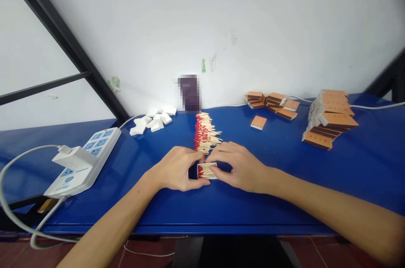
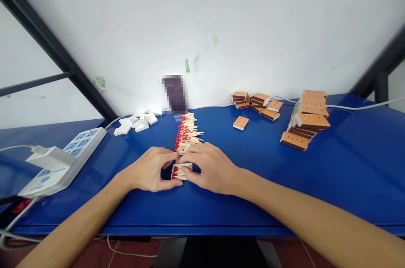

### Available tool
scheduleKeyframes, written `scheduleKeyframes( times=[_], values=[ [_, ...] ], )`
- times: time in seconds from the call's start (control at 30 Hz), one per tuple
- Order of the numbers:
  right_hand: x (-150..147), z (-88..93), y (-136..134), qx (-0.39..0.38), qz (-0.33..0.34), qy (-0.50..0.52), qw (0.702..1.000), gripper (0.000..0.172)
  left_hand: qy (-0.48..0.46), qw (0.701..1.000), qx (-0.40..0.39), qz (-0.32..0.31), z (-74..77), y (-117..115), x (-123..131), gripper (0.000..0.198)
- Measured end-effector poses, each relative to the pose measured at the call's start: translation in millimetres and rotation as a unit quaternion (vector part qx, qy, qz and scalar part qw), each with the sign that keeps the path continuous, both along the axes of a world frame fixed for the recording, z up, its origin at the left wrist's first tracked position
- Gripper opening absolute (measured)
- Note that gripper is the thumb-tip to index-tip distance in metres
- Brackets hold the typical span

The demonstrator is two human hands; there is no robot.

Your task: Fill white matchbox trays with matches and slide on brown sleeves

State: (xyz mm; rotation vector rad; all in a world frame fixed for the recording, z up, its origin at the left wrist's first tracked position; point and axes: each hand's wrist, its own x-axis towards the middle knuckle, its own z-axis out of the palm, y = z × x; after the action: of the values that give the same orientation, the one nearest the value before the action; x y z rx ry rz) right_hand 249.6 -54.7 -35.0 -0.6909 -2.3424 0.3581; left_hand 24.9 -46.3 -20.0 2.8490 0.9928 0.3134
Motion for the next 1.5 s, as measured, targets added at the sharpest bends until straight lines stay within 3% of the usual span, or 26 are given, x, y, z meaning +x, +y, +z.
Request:
scheduleKeyframes(
  times=[0.23, 0.47, 0.67, 0.77, 0.93, 1.2, 1.5],
  values=[
    [4, 9.3, -4, -0.020, 0.048, -0.022, 0.998, 0.018, -0.048, 0.996, -0.073, -0.022, 2.7, -2, 2, 0.036],
    [5, 9.4, -4, -0.008, 0.040, -0.002, 0.999, 0.015, -0.003, 1.000, -0.005, -0.007, -1.6, -2, 1, 0.042],
    [4, 6.2, -2, -0.005, 0.004, -0.025, 1.000, 0.015, 0.001, 1.000, -0.019, -0.020, -1.6, -2, 2, 0.054],
    [6, 4.2, 3, -0.006, -0.050, -0.028, 0.998, 0.017, -0.031, 0.999, -0.023, -0.010, 2.6, 2, -4, 0.037],
    [9, -0.8, 12, -0.008, -0.091, -0.082, 0.992, 0.025, -0.046, 0.993, 0.041, 0.105, 3.4, 12, -17, 0.014],
    [8, -4.8, 12, -0.019, -0.067, -0.155, 0.985, 0.037, -0.001, 0.993, 0.058, 0.098, 0.9, 13, -16, 0.012],
    [8, -3.3, 11, -0.034, -0.069, -0.169, 0.983, 0.037, 0.006, 0.994, 0.051, 0.096, 3.3, 13, -17, 0.013]
  ],
)
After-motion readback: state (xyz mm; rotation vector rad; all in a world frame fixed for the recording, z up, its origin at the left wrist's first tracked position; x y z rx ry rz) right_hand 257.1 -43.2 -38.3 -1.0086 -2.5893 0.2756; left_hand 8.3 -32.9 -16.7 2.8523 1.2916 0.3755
